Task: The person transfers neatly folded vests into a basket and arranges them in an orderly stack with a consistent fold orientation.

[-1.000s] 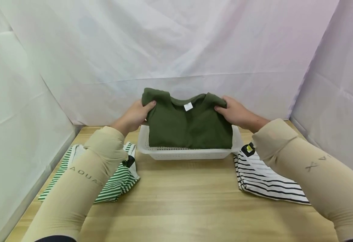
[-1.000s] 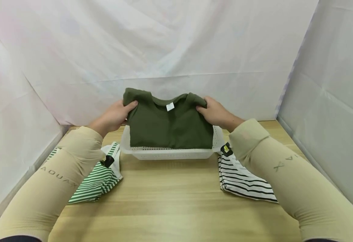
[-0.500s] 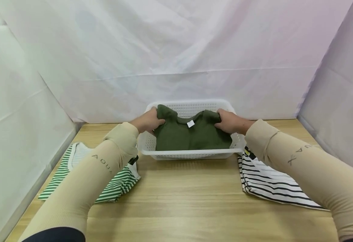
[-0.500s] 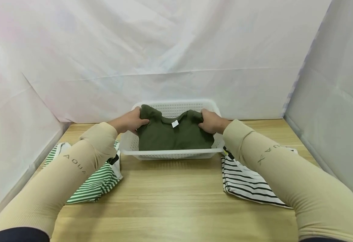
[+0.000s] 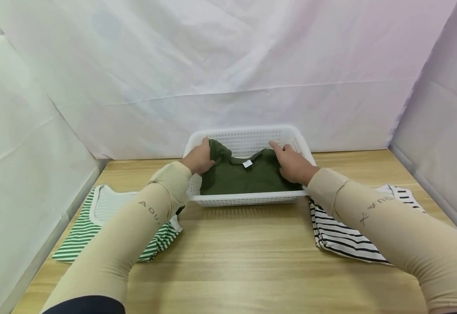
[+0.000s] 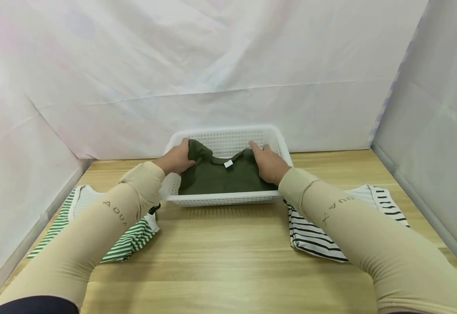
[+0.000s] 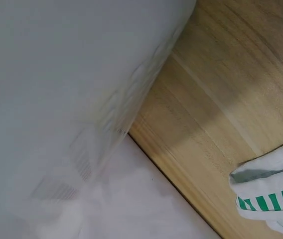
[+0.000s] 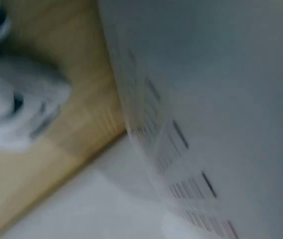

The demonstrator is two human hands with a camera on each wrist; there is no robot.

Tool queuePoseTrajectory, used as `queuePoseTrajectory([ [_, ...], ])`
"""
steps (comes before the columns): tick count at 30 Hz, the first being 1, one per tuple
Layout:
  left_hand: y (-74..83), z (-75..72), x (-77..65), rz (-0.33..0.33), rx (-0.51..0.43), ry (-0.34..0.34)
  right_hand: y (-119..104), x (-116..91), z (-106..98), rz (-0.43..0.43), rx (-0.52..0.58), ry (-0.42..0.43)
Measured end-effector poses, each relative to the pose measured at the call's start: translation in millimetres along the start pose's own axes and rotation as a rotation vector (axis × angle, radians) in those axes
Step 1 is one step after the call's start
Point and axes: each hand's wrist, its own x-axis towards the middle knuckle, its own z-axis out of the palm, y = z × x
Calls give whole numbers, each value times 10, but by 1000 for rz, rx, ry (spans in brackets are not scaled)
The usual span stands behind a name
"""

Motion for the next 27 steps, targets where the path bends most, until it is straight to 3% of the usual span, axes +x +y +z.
queuePoseTrajectory([
  [5, -37, 51, 21, -29, 33, 8, -8, -25, 50, -111, -202, 45],
  [8, -59, 88, 17, -9, 80, 40, -8, -50, 62, -204, -309, 75],
  [14, -24, 198, -114, 68, 279, 144, -61, -56, 97, -331, -334, 89],
  [18, 47, 244, -200, 88, 459, 194, -85, -40, 118, -334, -324, 53],
  [21, 77, 249, -231, 118, 561, 217, -84, -28, 132, -311, -339, -30],
  [24, 85, 248, -243, 186, 594, 135, -84, -23, 142, -261, -345, -147],
  [27, 80, 258, -248, 235, 579, -24, -92, -16, 145, -219, -337, -230],
])
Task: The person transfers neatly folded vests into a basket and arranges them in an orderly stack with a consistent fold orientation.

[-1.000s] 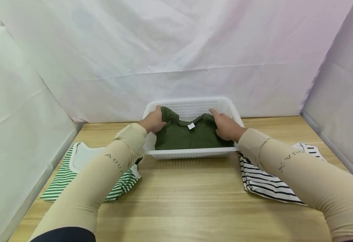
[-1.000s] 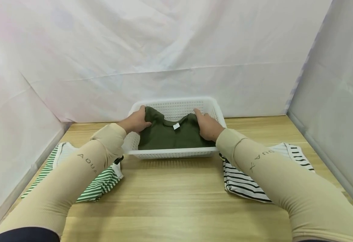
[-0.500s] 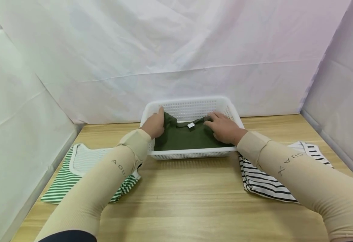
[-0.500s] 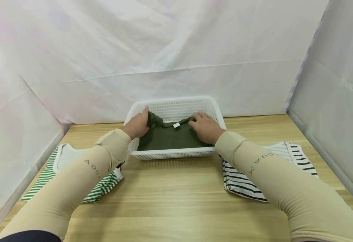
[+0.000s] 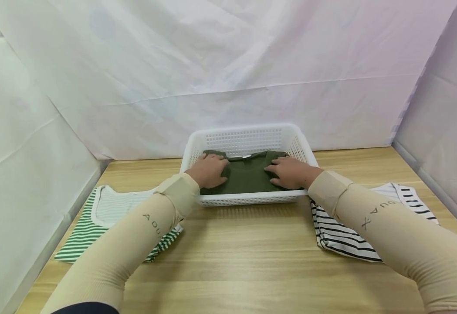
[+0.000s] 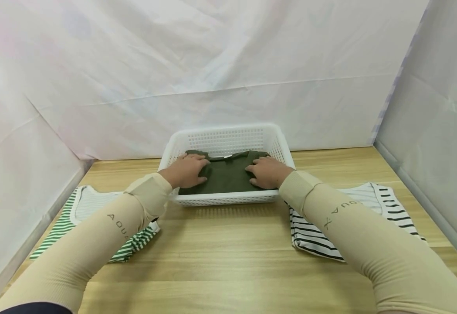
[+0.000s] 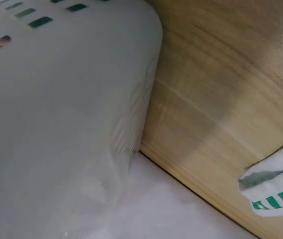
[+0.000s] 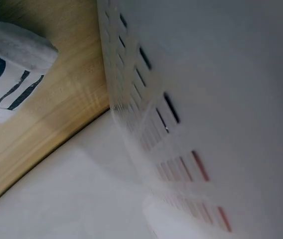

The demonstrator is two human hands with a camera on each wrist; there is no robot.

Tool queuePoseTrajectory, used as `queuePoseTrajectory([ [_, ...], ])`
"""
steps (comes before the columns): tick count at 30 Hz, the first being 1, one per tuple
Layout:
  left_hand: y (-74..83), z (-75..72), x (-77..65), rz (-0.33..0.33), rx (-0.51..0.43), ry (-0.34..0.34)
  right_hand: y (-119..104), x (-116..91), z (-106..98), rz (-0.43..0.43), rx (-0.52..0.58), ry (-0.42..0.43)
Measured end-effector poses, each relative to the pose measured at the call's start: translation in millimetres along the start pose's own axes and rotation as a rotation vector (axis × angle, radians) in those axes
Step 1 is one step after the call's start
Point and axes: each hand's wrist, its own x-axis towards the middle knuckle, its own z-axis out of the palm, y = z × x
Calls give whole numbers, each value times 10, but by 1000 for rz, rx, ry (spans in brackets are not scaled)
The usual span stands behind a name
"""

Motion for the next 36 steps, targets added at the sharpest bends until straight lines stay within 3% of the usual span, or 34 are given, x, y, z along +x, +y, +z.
queuePoseTrajectory([
  [3, 8, 24, -11, 4, -73, -159, -7, 16, -3, 17, 24, -56],
  [7, 14, 78, -26, -28, -143, -254, -22, 8, 5, 39, 52, -110],
  [23, 70, 213, -148, 39, -108, -223, -50, -127, 77, 14, 30, -115],
  [36, 182, 208, -167, 49, -63, -231, -74, -246, 102, 9, 7, -105],
])
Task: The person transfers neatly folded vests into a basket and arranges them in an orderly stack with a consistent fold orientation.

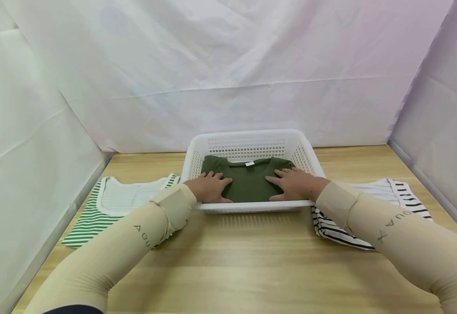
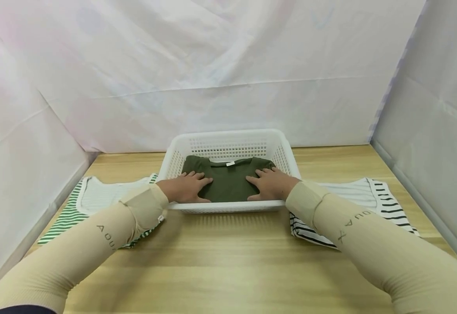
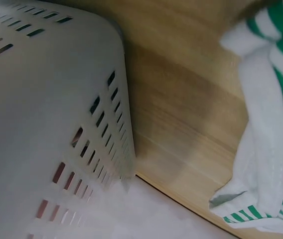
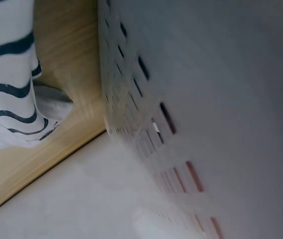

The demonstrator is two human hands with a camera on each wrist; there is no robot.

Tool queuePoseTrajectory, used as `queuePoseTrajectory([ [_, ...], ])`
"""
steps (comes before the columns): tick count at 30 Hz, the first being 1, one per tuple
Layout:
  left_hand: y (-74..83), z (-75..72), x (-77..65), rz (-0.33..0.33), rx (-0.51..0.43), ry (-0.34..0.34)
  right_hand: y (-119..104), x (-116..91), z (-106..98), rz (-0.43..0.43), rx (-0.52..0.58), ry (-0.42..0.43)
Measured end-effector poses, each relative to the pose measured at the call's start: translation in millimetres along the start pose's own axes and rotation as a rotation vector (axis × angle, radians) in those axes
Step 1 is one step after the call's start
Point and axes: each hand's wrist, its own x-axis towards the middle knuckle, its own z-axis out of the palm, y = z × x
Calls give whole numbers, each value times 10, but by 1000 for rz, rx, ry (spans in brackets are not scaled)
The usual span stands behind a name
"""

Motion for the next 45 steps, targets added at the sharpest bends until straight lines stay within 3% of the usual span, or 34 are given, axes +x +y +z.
queuePoseTrajectory([
  [10, 78, -12, -97, -15, 13, -25, -79, -90, -6, -1, 23, 1],
  [18, 123, -7, -80, -23, 16, -30, -41, -119, 1, -11, 62, 33],
  [21, 155, 9, -56, -16, 31, -40, 24, -191, -35, -29, 147, 173],
  [25, 202, 0, -21, -11, 41, -51, 176, -472, -243, -37, 230, 539],
  [29, 219, -26, -9, -15, 31, -55, 445, -864, -394, 61, 199, 841],
  [31, 222, -49, -1, -12, 26, -56, 629, -1044, -353, 143, 180, 878],
  [33, 226, -76, 10, -6, 23, -52, 827, -1185, -239, 194, 156, 861],
  [35, 231, -105, 19, -5, 31, -47, 990, -1302, -76, 230, 143, 770],
  [41, 252, -128, 7, 2, 9, -59, 1242, -1545, 540, 165, 216, 408],
  [45, 275, -122, -11, 7, -1, -63, 1309, -1669, 832, 139, 259, 316],
])
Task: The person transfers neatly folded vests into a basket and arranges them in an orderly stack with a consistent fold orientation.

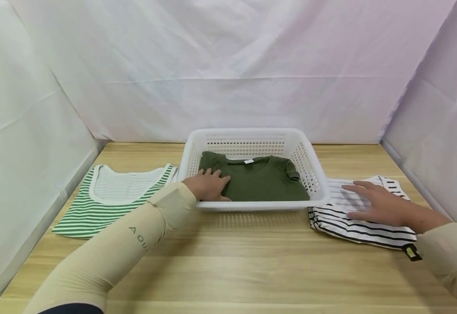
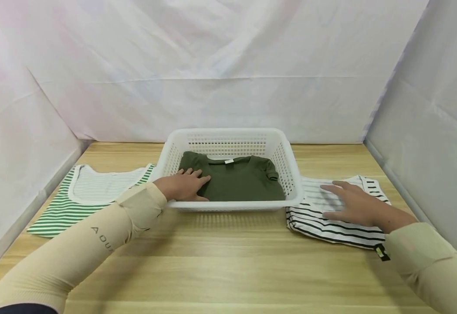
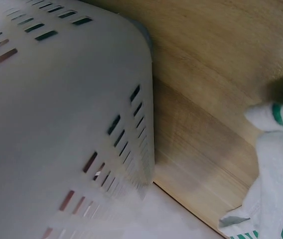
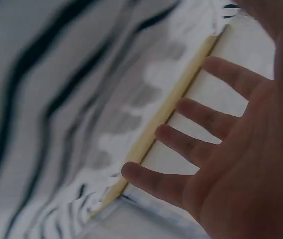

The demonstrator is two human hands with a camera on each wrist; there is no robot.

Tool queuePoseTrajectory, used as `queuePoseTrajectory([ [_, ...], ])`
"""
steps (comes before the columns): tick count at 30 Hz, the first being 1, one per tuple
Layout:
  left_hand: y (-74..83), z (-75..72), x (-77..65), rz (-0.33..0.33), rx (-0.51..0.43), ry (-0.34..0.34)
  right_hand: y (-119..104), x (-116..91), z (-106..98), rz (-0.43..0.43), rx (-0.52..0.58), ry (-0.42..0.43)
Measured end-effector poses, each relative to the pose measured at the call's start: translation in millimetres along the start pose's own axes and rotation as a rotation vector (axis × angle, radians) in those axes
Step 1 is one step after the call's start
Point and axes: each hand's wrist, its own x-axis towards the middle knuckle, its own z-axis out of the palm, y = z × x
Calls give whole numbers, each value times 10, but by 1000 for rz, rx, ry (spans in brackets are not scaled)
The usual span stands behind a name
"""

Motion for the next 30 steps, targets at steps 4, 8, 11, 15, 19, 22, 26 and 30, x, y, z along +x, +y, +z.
queuePoseTrajectory([
  [4, 3, 0, -3, -5, 9, -2, 66, -98, 128, 7, -13, -15],
  [8, -1, -8, 1, -4, 4, -3, 61, -150, 190, 53, -21, -41],
  [11, -6, -5, 14, -1, 3, -1, 40, -193, 216, 77, -34, -42],
  [15, -9, 6, 28, 5, 9, 8, -7, -284, 267, 63, -48, -29],
  [19, 1, -9, 16, 11, 13, 21, -109, -436, 319, 34, -66, -7],
  [22, 10, -22, 5, 12, 9, 23, -202, -564, 365, 31, -73, -5],
  [26, 6, -20, 0, 7, -3, 23, -332, -726, 420, 26, -74, 12],
  [30, -7, -11, -3, -1, -21, 16, -470, -855, 462, 16, -79, 33],
])
